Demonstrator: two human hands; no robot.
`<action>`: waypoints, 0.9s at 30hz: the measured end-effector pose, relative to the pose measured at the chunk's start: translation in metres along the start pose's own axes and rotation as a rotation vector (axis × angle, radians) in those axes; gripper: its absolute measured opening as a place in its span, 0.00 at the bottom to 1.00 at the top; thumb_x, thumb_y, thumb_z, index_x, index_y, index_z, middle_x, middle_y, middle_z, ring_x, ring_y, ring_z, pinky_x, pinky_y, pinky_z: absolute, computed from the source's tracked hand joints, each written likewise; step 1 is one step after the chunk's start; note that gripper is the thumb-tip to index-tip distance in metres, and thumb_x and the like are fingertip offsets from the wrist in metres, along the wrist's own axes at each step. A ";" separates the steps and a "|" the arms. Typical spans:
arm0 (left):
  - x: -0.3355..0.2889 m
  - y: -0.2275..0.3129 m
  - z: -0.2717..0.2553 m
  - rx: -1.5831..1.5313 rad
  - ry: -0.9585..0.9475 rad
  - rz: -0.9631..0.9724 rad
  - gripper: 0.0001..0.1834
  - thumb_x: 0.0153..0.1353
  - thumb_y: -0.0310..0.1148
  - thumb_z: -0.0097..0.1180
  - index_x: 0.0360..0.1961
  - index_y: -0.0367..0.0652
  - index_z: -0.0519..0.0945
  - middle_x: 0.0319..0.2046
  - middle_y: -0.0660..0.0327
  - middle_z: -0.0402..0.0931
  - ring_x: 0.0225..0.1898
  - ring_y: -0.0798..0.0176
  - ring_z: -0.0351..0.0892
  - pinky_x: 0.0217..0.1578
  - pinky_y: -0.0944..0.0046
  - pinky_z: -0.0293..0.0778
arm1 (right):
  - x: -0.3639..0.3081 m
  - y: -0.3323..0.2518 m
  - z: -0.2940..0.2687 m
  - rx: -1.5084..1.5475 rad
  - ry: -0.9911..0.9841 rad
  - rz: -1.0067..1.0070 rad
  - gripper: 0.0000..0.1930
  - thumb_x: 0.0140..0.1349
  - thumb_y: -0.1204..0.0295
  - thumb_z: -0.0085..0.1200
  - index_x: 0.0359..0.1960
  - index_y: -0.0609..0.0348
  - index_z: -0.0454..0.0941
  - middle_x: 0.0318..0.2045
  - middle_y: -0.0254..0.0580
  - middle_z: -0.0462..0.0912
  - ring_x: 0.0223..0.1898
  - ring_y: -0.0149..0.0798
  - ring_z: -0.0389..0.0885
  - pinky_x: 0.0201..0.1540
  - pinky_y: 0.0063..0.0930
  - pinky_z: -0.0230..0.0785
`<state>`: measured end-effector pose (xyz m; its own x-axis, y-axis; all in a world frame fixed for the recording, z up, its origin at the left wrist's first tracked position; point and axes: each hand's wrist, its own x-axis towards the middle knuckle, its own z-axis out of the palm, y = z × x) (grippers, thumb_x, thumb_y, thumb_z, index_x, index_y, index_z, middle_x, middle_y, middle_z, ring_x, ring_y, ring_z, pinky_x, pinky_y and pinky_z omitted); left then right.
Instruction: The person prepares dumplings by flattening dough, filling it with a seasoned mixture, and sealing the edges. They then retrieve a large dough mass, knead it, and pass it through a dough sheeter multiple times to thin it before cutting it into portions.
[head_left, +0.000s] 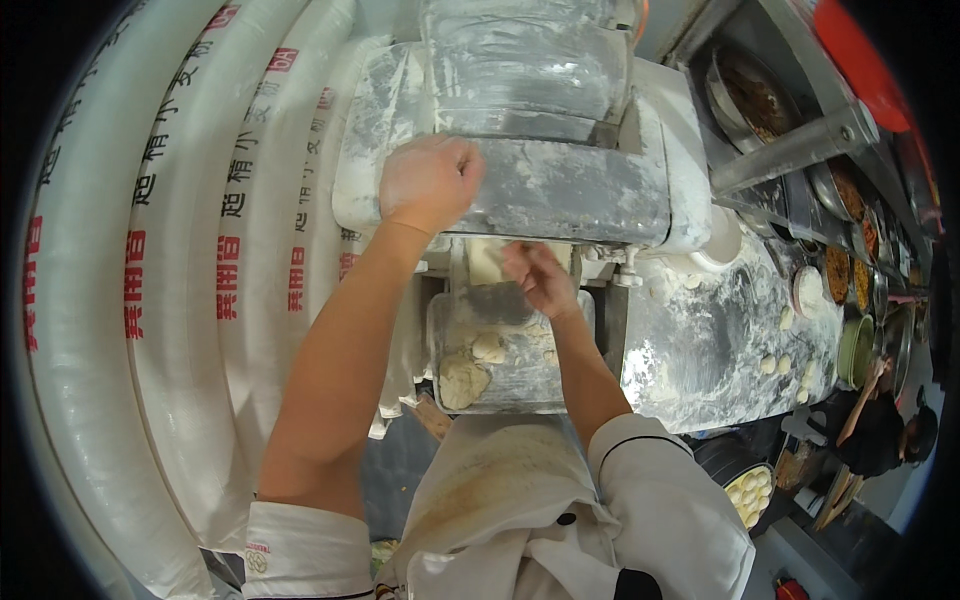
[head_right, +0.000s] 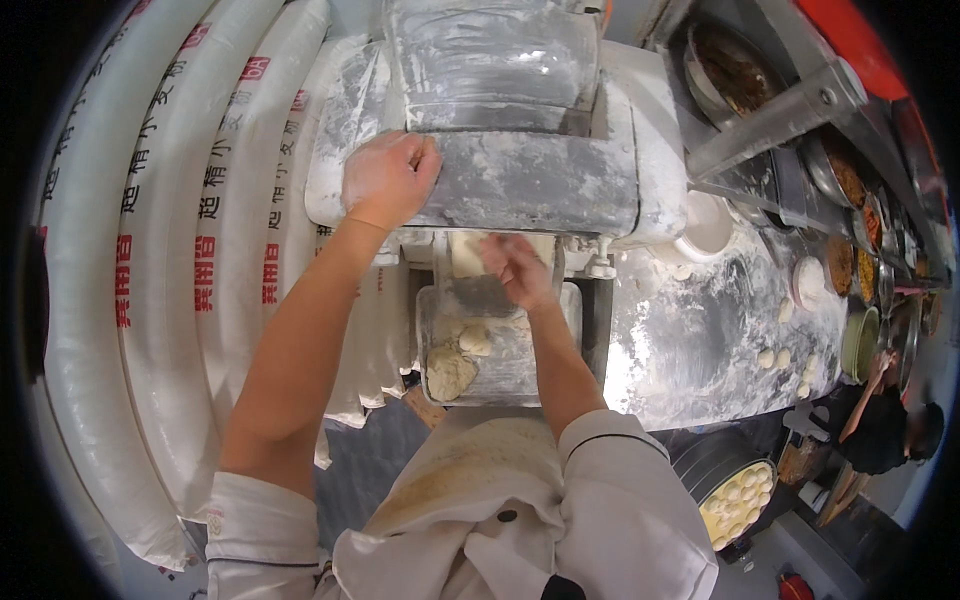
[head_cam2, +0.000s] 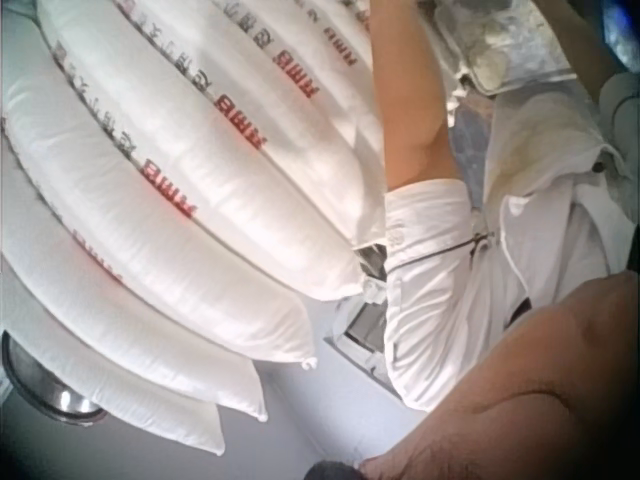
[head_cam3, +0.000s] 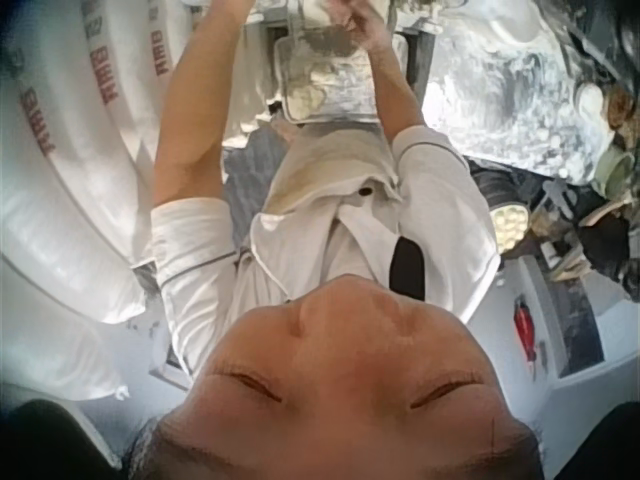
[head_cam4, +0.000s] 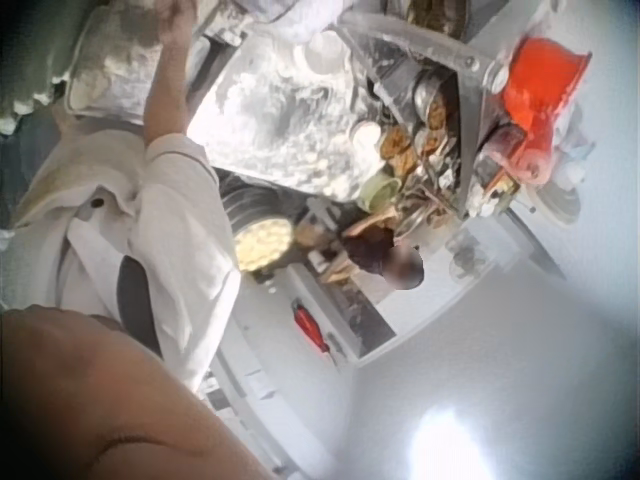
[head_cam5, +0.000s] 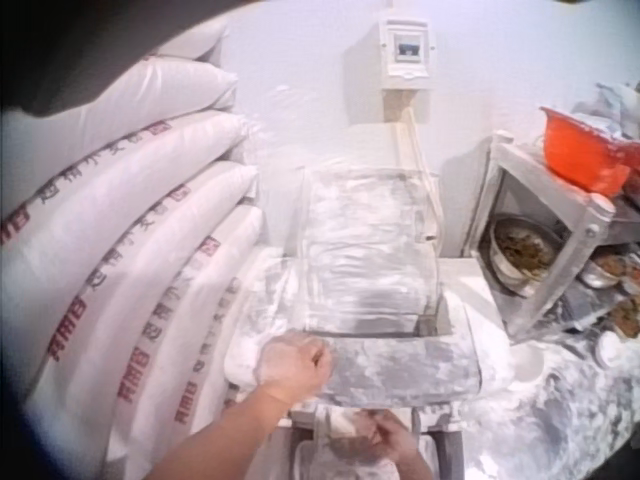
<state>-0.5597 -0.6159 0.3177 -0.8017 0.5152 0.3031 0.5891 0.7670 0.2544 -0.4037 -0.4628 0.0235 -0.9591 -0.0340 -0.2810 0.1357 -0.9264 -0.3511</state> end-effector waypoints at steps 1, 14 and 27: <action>-0.002 -0.002 -0.002 0.000 0.001 -0.003 0.14 0.65 0.42 0.55 0.28 0.46 0.85 0.29 0.58 0.83 0.37 0.49 0.83 0.40 0.48 0.78 | 0.004 -0.005 0.002 0.137 -0.048 -0.059 0.20 0.71 0.67 0.58 0.63 0.57 0.76 0.61 0.44 0.80 0.65 0.47 0.76 0.66 0.46 0.72; -0.010 -0.010 -0.006 0.005 0.056 -0.018 0.17 0.64 0.41 0.57 0.21 0.45 0.83 0.26 0.57 0.82 0.32 0.47 0.83 0.34 0.48 0.78 | -0.032 0.064 -0.007 0.293 0.387 -0.106 0.23 0.73 0.60 0.57 0.66 0.52 0.72 0.61 0.38 0.80 0.64 0.44 0.76 0.71 0.48 0.66; 0.005 0.004 -0.008 -0.033 -0.039 -0.014 0.18 0.68 0.42 0.53 0.24 0.42 0.81 0.29 0.55 0.82 0.34 0.46 0.82 0.37 0.47 0.77 | -0.126 -0.022 0.094 -0.294 0.254 -0.218 0.28 0.60 0.76 0.66 0.63 0.64 0.73 0.54 0.43 0.83 0.54 0.41 0.82 0.57 0.37 0.75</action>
<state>-0.5603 -0.6138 0.3275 -0.8130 0.5191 0.2638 0.5801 0.7615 0.2892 -0.3093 -0.4729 0.1507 -0.8866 0.2776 -0.3700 0.0371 -0.7546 -0.6551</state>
